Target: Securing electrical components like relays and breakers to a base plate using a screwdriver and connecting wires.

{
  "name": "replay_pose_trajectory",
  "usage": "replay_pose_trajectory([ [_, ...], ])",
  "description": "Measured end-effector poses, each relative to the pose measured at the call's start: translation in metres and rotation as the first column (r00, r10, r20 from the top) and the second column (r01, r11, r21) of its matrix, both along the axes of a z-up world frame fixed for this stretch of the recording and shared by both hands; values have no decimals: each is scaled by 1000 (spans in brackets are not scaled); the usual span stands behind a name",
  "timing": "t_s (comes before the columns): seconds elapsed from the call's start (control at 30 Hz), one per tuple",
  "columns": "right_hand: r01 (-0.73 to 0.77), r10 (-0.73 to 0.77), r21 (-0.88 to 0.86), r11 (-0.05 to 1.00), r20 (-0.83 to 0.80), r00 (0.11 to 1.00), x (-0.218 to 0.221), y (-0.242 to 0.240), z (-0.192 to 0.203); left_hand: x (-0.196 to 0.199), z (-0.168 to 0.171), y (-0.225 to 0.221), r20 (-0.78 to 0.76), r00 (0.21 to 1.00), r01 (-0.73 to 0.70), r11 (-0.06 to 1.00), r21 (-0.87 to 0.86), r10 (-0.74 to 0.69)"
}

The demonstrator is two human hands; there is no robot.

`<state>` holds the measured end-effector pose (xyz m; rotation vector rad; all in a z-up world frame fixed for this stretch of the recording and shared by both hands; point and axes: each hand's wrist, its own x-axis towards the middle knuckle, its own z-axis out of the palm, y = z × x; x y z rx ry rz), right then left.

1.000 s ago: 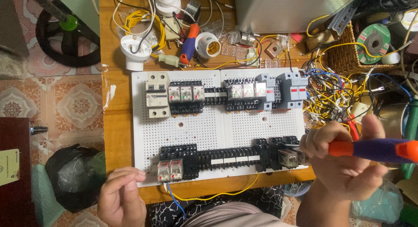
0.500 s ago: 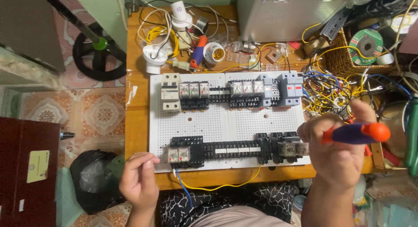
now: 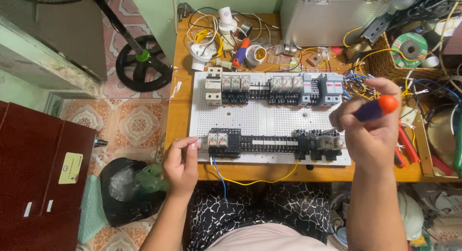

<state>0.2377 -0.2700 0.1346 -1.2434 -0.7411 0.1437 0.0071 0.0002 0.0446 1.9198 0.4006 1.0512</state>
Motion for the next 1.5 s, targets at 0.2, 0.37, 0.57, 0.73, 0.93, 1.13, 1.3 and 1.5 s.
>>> replay_pose_trajectory([
  [0.2, 20, -20, 4, 1000, -72, 997, -2, -6, -2, -2, 0, -1, 9, 1000, 19, 1000, -12, -19],
  [0.37, 107, -107, -6, 994, 6, 994, -1, -12, 4, -2, 6, 1, 10, 1000, -16, 994, 104, 16],
  [0.57, -31, 32, 9, 999, -102, 994, 7, -13, 15, -3, 3, 2, -9, 1000, -19, 999, 28, 20],
  [0.73, 13, -14, -9, 1000, -138, 990, 6, -18, 9, -1, -6, 2, 26, 999, 23, 999, 47, -24],
  [0.93, 87, -82, -62, 994, 84, 993, 1, -12, 16, 1, -14, 0, 64, 998, 9, 1000, 13, -9],
  [1.13, 84, -82, -39, 996, 48, 995, 3, -13, 13, 0, -14, -3, 63, 998, 26, 999, -36, -24],
  [1.3, -26, 24, -47, 999, -55, 998, 3, -27, 12, 1, -23, -1, 73, 997, 40, 999, -11, -39],
  [1.5, 72, -70, 15, 997, -68, 995, 23, -18, 6, 7, -12, -1, 60, 997, 42, 998, -38, -40],
])
